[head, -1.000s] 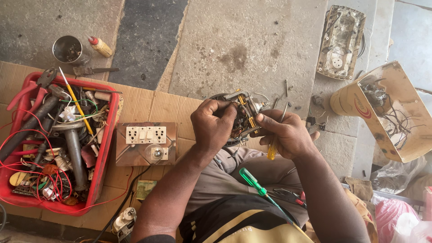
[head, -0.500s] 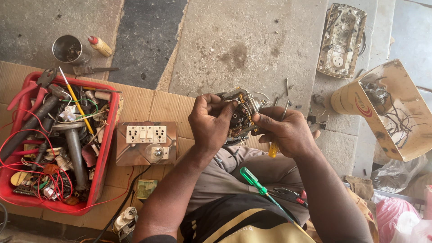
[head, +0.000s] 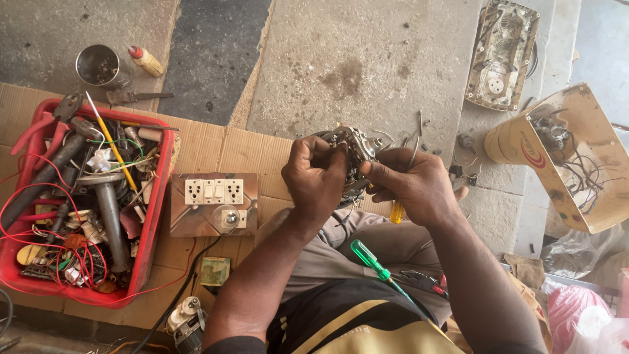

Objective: The person sits on the floor and assembles an electrical motor. They connect wires to the motor's internal components, attach a metal housing, and secure it with screws using a screwdriver. The person then wipes the motor with a cloth and continues to adjust the internal parts.

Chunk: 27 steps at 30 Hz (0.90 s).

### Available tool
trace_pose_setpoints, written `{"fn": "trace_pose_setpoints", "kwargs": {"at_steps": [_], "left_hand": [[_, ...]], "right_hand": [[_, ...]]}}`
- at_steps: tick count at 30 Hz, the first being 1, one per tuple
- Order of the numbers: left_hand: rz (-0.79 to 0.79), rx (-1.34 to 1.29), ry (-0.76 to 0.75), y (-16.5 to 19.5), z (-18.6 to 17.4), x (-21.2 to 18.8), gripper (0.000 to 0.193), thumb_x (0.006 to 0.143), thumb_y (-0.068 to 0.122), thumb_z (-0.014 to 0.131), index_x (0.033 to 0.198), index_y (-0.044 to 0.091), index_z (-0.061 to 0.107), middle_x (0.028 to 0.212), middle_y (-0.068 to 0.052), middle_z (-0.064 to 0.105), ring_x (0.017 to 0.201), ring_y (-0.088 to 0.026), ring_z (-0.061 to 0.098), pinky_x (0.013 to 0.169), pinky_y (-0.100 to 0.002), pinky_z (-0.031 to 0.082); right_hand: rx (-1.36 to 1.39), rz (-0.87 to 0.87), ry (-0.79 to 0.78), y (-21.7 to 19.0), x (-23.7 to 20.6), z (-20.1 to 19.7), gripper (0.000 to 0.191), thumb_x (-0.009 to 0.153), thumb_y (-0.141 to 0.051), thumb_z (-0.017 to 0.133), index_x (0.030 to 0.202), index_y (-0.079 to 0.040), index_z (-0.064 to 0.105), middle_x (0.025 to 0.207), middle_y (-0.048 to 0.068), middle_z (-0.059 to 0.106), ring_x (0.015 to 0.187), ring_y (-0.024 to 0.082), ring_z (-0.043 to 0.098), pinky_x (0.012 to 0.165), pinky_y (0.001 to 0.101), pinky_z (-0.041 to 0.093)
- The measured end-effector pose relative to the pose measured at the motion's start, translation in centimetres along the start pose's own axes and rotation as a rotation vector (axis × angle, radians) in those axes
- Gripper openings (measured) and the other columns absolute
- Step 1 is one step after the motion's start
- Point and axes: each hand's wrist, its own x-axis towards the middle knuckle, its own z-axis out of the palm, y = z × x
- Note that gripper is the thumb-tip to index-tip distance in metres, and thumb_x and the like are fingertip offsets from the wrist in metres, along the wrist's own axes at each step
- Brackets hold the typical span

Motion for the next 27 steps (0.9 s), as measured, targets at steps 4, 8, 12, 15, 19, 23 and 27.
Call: {"fn": "trace_pose_setpoints", "kwargs": {"at_steps": [4,8,12,15,19,23,27], "left_hand": [[-0.006,-0.003,0.015,0.14,0.19,-0.10,0.020,0.091,-0.001,0.076,0.092,0.005,0.057,0.078,-0.003,0.072,0.072,-0.006,0.068,0.064,-0.023,0.056],[-0.007,0.008,0.072,0.21,0.40,-0.19,0.021,0.091,-0.001,0.077,0.090,0.005,0.056,0.076,-0.003,0.070,0.070,-0.005,0.065,0.063,-0.023,0.055],[-0.019,-0.044,0.051,0.25,0.52,-0.25,0.020,0.092,-0.001,0.075,0.092,0.005,0.056,0.077,-0.003,0.070,0.071,-0.004,0.065,0.063,-0.023,0.054],[0.002,-0.029,0.034,0.27,0.41,-0.12,0.020,0.092,-0.001,0.075,0.092,0.005,0.056,0.077,-0.003,0.071,0.071,-0.005,0.066,0.064,-0.023,0.055],[-0.007,-0.015,0.029,0.26,0.36,-0.02,0.021,0.091,-0.001,0.076,0.092,0.005,0.056,0.077,-0.003,0.072,0.071,-0.005,0.069,0.064,-0.022,0.056],[-0.044,-0.018,0.061,0.16,0.66,0.03,0.022,0.092,0.000,0.077,0.093,0.005,0.056,0.078,-0.005,0.073,0.071,-0.007,0.069,0.064,-0.023,0.056],[-0.029,-0.046,0.018,0.12,0.13,0.39,0.028,0.091,0.004,0.078,0.106,0.004,0.054,0.087,-0.007,0.076,0.076,-0.009,0.073,0.066,-0.023,0.059]], "right_hand": [[-0.003,0.014,0.005,0.02,0.07,0.08,0.047,0.082,-0.028,0.082,0.112,0.007,0.074,0.087,0.013,0.077,0.072,0.015,0.074,0.064,0.0276,0.061],[0.033,0.004,0.009,0.20,0.20,0.08,0.047,0.082,-0.027,0.082,0.113,0.007,0.073,0.086,0.013,0.077,0.071,0.015,0.074,0.062,0.0279,0.062],[0.034,-0.009,0.001,0.37,0.29,0.00,0.047,0.082,-0.027,0.082,0.113,0.007,0.073,0.086,0.013,0.077,0.072,0.015,0.073,0.062,0.0276,0.061],[0.022,-0.010,-0.007,0.34,0.32,-0.03,0.047,0.082,-0.027,0.082,0.112,0.008,0.074,0.088,0.012,0.077,0.074,0.014,0.073,0.064,0.0273,0.062],[-0.018,-0.023,-0.020,0.13,0.19,-0.14,0.048,0.082,-0.029,0.082,0.113,0.007,0.074,0.088,0.012,0.078,0.075,0.014,0.074,0.065,0.0272,0.062],[-0.025,-0.023,-0.015,-0.11,0.09,-0.11,0.048,0.082,-0.030,0.082,0.112,0.007,0.074,0.088,0.012,0.077,0.076,0.014,0.074,0.066,0.0275,0.062],[-0.034,0.000,-0.004,-0.16,0.12,-0.18,0.048,0.082,-0.030,0.082,0.112,0.007,0.074,0.088,0.012,0.077,0.076,0.014,0.074,0.065,0.0273,0.062]]}}
